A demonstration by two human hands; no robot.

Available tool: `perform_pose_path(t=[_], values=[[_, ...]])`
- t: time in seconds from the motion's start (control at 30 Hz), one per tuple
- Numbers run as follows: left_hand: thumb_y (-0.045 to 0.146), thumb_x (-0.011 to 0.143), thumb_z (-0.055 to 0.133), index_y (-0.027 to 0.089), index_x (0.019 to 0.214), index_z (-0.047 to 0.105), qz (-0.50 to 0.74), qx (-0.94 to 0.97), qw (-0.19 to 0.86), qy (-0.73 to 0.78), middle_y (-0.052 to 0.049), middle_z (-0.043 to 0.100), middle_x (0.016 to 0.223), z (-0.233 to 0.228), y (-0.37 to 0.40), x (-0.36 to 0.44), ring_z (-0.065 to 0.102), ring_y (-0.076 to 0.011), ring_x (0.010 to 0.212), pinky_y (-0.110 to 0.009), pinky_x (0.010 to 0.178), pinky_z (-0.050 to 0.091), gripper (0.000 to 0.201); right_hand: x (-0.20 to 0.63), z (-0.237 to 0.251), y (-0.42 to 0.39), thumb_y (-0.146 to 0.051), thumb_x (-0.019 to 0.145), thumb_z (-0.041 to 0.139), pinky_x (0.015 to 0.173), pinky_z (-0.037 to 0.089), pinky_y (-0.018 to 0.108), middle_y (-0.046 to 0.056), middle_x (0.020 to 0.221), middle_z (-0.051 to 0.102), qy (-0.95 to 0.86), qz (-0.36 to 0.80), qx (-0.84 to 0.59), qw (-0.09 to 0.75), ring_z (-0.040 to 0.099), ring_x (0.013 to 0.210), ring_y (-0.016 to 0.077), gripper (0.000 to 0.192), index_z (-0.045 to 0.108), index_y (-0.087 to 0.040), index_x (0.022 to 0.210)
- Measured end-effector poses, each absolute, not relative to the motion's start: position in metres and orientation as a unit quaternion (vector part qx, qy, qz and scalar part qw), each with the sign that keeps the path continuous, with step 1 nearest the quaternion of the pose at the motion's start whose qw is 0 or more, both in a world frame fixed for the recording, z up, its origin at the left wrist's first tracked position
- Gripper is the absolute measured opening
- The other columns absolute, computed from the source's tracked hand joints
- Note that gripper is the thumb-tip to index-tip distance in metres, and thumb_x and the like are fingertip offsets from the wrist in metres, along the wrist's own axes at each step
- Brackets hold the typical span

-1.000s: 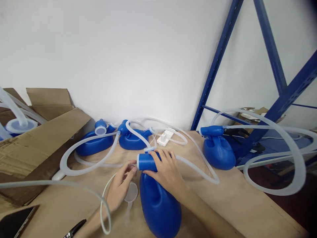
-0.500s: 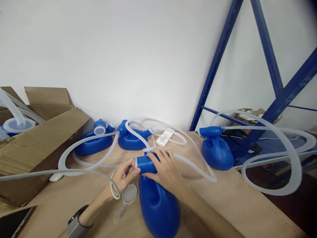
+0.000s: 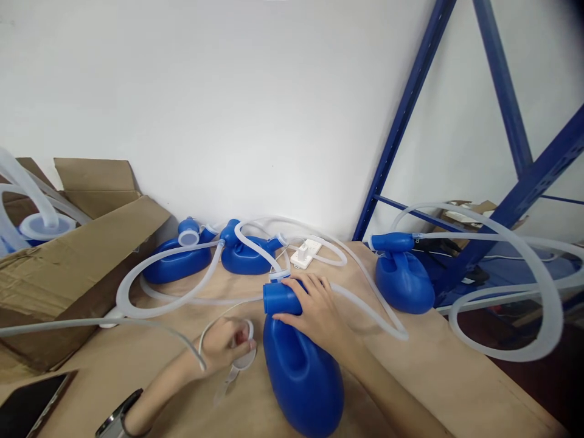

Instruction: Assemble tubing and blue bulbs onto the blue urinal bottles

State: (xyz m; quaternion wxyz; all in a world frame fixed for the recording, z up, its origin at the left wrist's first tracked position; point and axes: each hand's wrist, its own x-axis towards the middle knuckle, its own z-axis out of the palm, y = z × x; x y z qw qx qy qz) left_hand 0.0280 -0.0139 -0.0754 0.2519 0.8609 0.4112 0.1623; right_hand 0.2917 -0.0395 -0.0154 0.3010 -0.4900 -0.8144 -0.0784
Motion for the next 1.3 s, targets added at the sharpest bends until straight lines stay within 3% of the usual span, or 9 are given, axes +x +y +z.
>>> perform_pose_path(t=[0.27, 0.4, 0.47, 0.57, 0.67, 0.77, 0.93, 1.1, 1.3], values=[[0.027, 0.081, 0.059, 0.022, 0.062, 0.053, 0.17, 0.852, 0.171, 0.464, -0.002, 0.061, 0.063, -0.117, -0.023, 0.042, 0.062, -0.0201, 0.065, -0.031, 0.067, 0.044, 0.021, 0.293, -0.014, -0.043, -0.057, 0.086, 0.078, 0.106, 0.047, 0.056, 0.019, 0.14, 0.062, -0.823, -0.098, -0.479, 0.289, 0.058, 0.128, 0.0385, 0.078, 0.049, -0.017, 0.147], [0.034, 0.092, 0.053, 0.023, 0.072, 0.057, 0.206, 0.846, 0.177, 0.459, -0.002, 0.064, 0.07, -0.096, -0.034, 0.05, 0.064, -0.0202, 0.065, -0.032, 0.065, 0.047, 0.023, 0.309, -0.005, -0.047, -0.065, 0.094, 0.063, 0.109, 0.047, 0.053, 0.018, 0.144, 0.059, -0.82, -0.101, -0.454, 0.332, 0.055, 0.133, 0.0353, 0.081, 0.037, -0.019, 0.155], [0.039, 0.099, 0.046, 0.023, 0.093, 0.06, 0.28, 0.804, 0.222, 0.475, -0.002, 0.068, 0.08, -0.08, -0.043, 0.055, 0.066, -0.0199, 0.069, -0.031, 0.064, 0.049, 0.022, 0.319, 0.0, -0.05, -0.06, 0.098, 0.059, 0.105, 0.047, 0.052, 0.016, 0.135, 0.065, -0.803, -0.13, -0.46, 0.356, 0.058, 0.127, 0.0348, 0.062, 0.05, -0.019, 0.145], [0.045, 0.098, 0.053, 0.026, 0.132, 0.045, 0.389, 0.714, 0.319, 0.488, -0.006, 0.07, 0.105, -0.056, -0.052, 0.063, 0.071, -0.0233, 0.09, -0.031, 0.067, 0.055, 0.04, 0.331, 0.003, -0.058, -0.048, 0.103, 0.055, 0.082, 0.05, 0.042, 0.012, 0.097, 0.071, -0.759, -0.151, -0.502, 0.385, 0.065, 0.094, 0.0292, 0.031, 0.068, -0.02, 0.099], [0.051, 0.095, 0.058, 0.03, 0.15, 0.03, 0.417, 0.68, 0.366, 0.48, -0.011, 0.059, 0.135, -0.039, -0.05, 0.07, 0.064, -0.0292, 0.119, -0.034, 0.076, 0.058, 0.065, 0.333, -0.002, -0.066, -0.05, 0.105, 0.048, 0.064, 0.041, 0.035, 0.004, 0.067, 0.06, -0.733, -0.028, -0.57, 0.369, 0.057, 0.065, 0.0205, 0.048, 0.055, -0.022, 0.066], [0.058, 0.094, 0.057, 0.03, 0.151, 0.033, 0.419, 0.656, 0.399, 0.485, -0.013, 0.054, 0.143, -0.031, -0.042, 0.079, 0.063, -0.0315, 0.12, -0.037, 0.08, 0.058, 0.068, 0.329, -0.014, -0.067, -0.06, 0.105, 0.041, 0.065, 0.042, 0.033, 0.002, 0.071, 0.062, -0.694, 0.203, -0.592, 0.356, 0.058, 0.066, 0.0193, 0.052, 0.059, -0.022, 0.074], [0.063, 0.093, 0.052, 0.025, 0.13, 0.055, 0.414, 0.654, 0.389, 0.499, -0.011, 0.065, 0.129, -0.029, -0.03, 0.091, 0.065, -0.0322, 0.113, -0.045, 0.093, 0.055, 0.053, 0.32, -0.04, -0.053, -0.078, 0.094, 0.047, 0.059, 0.042, 0.03, -0.001, 0.068, 0.06, -0.572, 0.439, -0.52, 0.458, 0.057, 0.063, 0.0178, 0.058, 0.061, -0.022, 0.081], [0.061, 0.097, 0.047, 0.023, 0.122, 0.058, 0.373, 0.694, 0.374, 0.49, -0.009, 0.07, 0.121, -0.026, -0.026, 0.086, 0.067, -0.0296, 0.105, -0.043, 0.089, 0.056, 0.047, 0.313, -0.052, -0.042, -0.076, 0.082, 0.067, 0.052, 0.034, 0.029, -0.003, 0.058, 0.056, -0.508, 0.487, -0.458, 0.543, 0.048, 0.054, 0.0145, 0.056, 0.062, -0.022, 0.073], [0.06, 0.098, 0.048, 0.022, 0.121, 0.057, 0.363, 0.701, 0.397, 0.469, -0.008, 0.069, 0.117, -0.022, -0.024, 0.082, 0.067, -0.0284, 0.104, -0.037, 0.08, 0.06, 0.045, 0.304, -0.056, -0.035, -0.073, 0.077, 0.073, 0.047, 0.026, 0.026, -0.006, 0.053, 0.046, -0.471, 0.497, -0.445, 0.577, 0.038, 0.048, 0.0107, 0.057, 0.053, -0.022, 0.064]])
